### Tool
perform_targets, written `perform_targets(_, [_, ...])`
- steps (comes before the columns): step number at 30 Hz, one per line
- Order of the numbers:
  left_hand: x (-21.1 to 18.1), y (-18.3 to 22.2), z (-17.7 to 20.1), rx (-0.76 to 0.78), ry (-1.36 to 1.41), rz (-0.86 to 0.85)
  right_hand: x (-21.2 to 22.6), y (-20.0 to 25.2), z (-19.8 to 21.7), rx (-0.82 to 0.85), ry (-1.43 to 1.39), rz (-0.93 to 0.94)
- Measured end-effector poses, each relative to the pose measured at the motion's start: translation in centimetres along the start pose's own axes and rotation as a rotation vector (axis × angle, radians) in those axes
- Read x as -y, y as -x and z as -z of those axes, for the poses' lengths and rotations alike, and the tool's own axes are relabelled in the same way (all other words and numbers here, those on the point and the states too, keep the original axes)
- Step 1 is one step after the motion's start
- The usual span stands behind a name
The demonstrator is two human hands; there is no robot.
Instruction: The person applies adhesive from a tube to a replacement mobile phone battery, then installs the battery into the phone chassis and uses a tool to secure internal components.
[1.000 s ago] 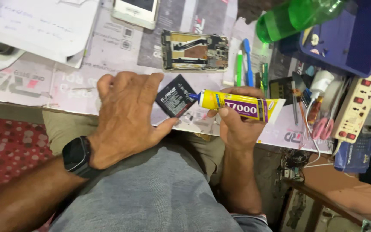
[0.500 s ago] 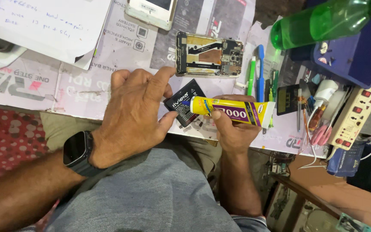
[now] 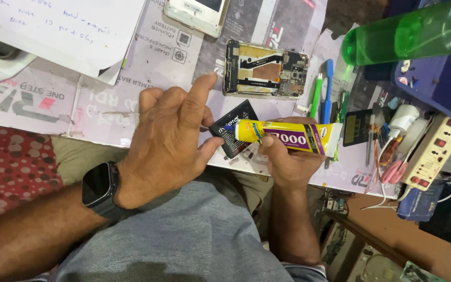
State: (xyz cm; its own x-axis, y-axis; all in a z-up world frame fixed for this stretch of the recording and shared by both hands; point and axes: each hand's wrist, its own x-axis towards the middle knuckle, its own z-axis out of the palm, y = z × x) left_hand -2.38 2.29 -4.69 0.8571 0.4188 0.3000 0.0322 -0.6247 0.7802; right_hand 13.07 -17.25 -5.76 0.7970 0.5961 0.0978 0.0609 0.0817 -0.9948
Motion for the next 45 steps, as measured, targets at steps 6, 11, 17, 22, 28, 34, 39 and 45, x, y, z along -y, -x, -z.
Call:
perform_targets(6, [0.05,-0.05,-0.01,0.002,0.013,0.005,0.38,0.36,-0.09,-0.006,0.151,-0.021])
perform_targets(11, [0.08,-0.08,-0.03,-0.004,0.011,0.003,0.47,0.50,-0.17,0.005,0.221,-0.029])
perform_targets(17, [-0.10,-0.18,0.10,-0.009,0.018,0.005,0.40,0.31,-0.10,-0.028,0.233,0.004])
perform_targets(22, [-0.14,-0.26,0.11,-0.012,0.015,-0.008,0.67,0.61,-0.14,-0.004,0.225,-0.011])
perform_targets(28, [-0.11,-0.15,-0.20,-0.002,-0.008,-0.008,0.25,-0.05,-0.27,-0.020,0.074,0.009])
perform_targets(34, [-0.07,-0.21,-0.11,-0.006,-0.017,-0.010,0.55,0.50,-0.25,-0.001,0.236,-0.006])
perform_targets(39, [-0.25,-0.25,0.08,-0.008,-0.008,0.005,0.50,0.46,-0.38,-0.018,0.230,-0.027])
perform_targets(45, [-0.11,-0.18,-0.05,-0.014,-0.006,-0.006,0.57,0.54,-0.31,-0.007,0.252,-0.017])
